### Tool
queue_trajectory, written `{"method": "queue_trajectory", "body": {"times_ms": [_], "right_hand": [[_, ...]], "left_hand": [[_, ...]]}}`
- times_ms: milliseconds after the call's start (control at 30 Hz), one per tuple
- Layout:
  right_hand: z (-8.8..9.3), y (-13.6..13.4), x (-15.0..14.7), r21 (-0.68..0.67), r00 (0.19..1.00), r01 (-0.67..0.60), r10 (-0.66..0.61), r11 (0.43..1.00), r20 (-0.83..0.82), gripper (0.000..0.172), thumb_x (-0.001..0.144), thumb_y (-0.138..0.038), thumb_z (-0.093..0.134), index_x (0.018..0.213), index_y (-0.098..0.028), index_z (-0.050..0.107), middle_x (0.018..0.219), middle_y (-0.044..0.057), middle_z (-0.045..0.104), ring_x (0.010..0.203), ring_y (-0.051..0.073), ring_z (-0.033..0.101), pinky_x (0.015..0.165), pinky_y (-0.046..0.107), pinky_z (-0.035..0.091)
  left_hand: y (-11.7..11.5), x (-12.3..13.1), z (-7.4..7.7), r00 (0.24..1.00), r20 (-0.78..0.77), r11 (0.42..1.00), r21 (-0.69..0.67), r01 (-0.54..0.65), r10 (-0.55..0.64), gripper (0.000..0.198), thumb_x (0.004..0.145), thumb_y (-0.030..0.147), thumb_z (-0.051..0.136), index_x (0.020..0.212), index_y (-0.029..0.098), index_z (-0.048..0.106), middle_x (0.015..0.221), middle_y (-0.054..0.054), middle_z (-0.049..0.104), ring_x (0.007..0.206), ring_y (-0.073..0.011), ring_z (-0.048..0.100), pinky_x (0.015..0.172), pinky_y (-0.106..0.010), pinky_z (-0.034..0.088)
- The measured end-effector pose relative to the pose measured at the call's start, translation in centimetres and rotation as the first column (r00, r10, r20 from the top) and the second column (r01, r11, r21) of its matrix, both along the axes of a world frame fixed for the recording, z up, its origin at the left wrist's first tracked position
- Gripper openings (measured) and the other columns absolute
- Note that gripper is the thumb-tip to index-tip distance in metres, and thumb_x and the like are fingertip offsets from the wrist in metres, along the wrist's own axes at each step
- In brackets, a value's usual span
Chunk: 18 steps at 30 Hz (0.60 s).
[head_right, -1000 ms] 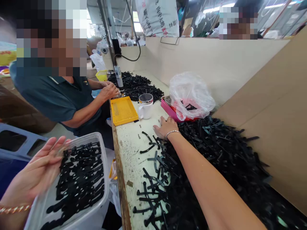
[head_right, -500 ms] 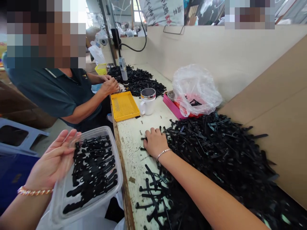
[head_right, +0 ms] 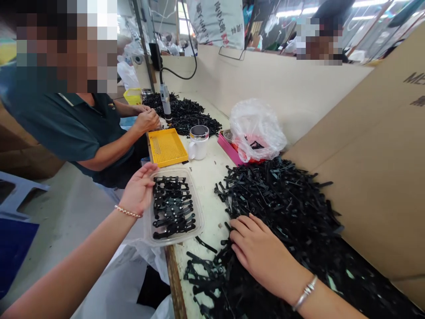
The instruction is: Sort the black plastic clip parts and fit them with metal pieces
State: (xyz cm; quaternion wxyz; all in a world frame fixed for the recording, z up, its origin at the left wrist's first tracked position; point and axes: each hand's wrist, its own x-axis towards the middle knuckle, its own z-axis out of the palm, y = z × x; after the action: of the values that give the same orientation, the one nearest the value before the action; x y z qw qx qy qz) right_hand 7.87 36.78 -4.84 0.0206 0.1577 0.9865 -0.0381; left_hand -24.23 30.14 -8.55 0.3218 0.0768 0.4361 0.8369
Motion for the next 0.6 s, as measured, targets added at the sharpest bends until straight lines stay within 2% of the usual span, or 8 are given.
{"method": "queue_trajectory", "body": {"times_ms": [133,200,300,367,433,500,600], "right_hand": [[2.0,1.1,-0.6,-0.126,0.999,-0.009,0.015,0.992,0.046,0.030,0.094,-0.039,0.045,0.119,-0.026,0.055,0.125,0.005,0.056,0.118,0.024,0.048,0.108,0.053,0.028],[2.2,2.3,-2.1,-0.102,0.999,0.017,-0.014,0.995,0.030,0.033,0.095,-0.039,0.043,0.121,-0.024,0.056,0.131,0.007,0.052,0.124,0.024,0.043,0.107,0.048,0.031],[1.0,4.4,-5.0,0.014,0.991,0.125,-0.126,0.992,0.037,0.041,0.094,-0.035,0.043,0.130,-0.016,0.051,0.140,0.014,0.042,0.129,0.026,0.037,0.107,0.041,0.031],[-0.5,5.6,-7.0,0.058,0.958,0.259,-0.264,0.964,0.109,0.050,0.093,-0.038,0.046,0.138,-0.016,0.042,0.146,0.016,0.032,0.132,0.030,0.033,0.107,0.043,0.030],[-1.9,6.3,-8.4,0.068,0.919,0.339,-0.346,0.938,0.190,0.057,0.092,-0.043,0.047,0.143,-0.020,0.035,0.149,0.014,0.028,0.134,0.032,0.028,0.108,0.047,0.025],[-2.9,6.4,-9.1,0.073,0.912,0.340,-0.348,0.938,0.219,0.054,0.092,-0.046,0.046,0.141,-0.026,0.037,0.147,0.010,0.033,0.134,0.033,0.027,0.108,0.050,0.021],[-3.3,5.7,-8.6,0.104,0.948,0.252,-0.267,0.962,0.171,0.038,0.092,-0.037,0.047,0.127,-0.024,0.053,0.133,0.009,0.049,0.124,0.030,0.040,0.106,0.051,0.021]], "left_hand": [[2.4,0.4,-1.2,0.997,-0.028,0.997,-0.004,0.077,-0.077,0.054,0.044,-0.012,0.039,0.083,0.018,0.062,0.092,-0.001,0.065,0.098,-0.0134,0.060,0.101,-0.028,0.038],[3.4,0.3,-1.5,0.995,-0.028,0.995,-0.014,0.099,-0.099,0.052,0.045,-0.012,0.039,0.082,0.017,0.061,0.092,-0.001,0.065,0.098,-0.0140,0.060,0.101,-0.029,0.038],[4.6,-0.1,-2.0,0.991,-0.034,0.992,-0.029,0.126,-0.127,0.051,0.045,-0.013,0.039,0.082,0.016,0.060,0.091,-0.002,0.065,0.098,-0.0148,0.060,0.101,-0.030,0.039],[5.2,-0.5,-2.3,0.989,-0.044,0.989,-0.038,0.140,-0.141,0.050,0.045,-0.012,0.039,0.081,0.017,0.060,0.091,-0.002,0.065,0.100,-0.0154,0.060,0.100,-0.029,0.039],[5.5,-0.9,-2.6,0.987,-0.059,0.988,-0.046,0.146,-0.149,0.050,0.045,-0.012,0.039,0.082,0.017,0.059,0.092,-0.003,0.065,0.103,-0.0156,0.059,0.100,-0.028,0.039],[5.7,-1.1,-2.9,0.986,-0.075,0.988,-0.052,0.146,-0.150,0.050,0.045,-0.012,0.039,0.082,0.017,0.059,0.093,-0.003,0.065,0.104,-0.0158,0.059,0.100,-0.028,0.039],[5.7,-1.2,-3.1,0.985,-0.095,0.988,-0.061,0.140,-0.145,0.049,0.046,-0.011,0.040,0.082,0.017,0.059,0.092,-0.002,0.065,0.104,-0.0163,0.059,0.100,-0.029,0.040]]}}
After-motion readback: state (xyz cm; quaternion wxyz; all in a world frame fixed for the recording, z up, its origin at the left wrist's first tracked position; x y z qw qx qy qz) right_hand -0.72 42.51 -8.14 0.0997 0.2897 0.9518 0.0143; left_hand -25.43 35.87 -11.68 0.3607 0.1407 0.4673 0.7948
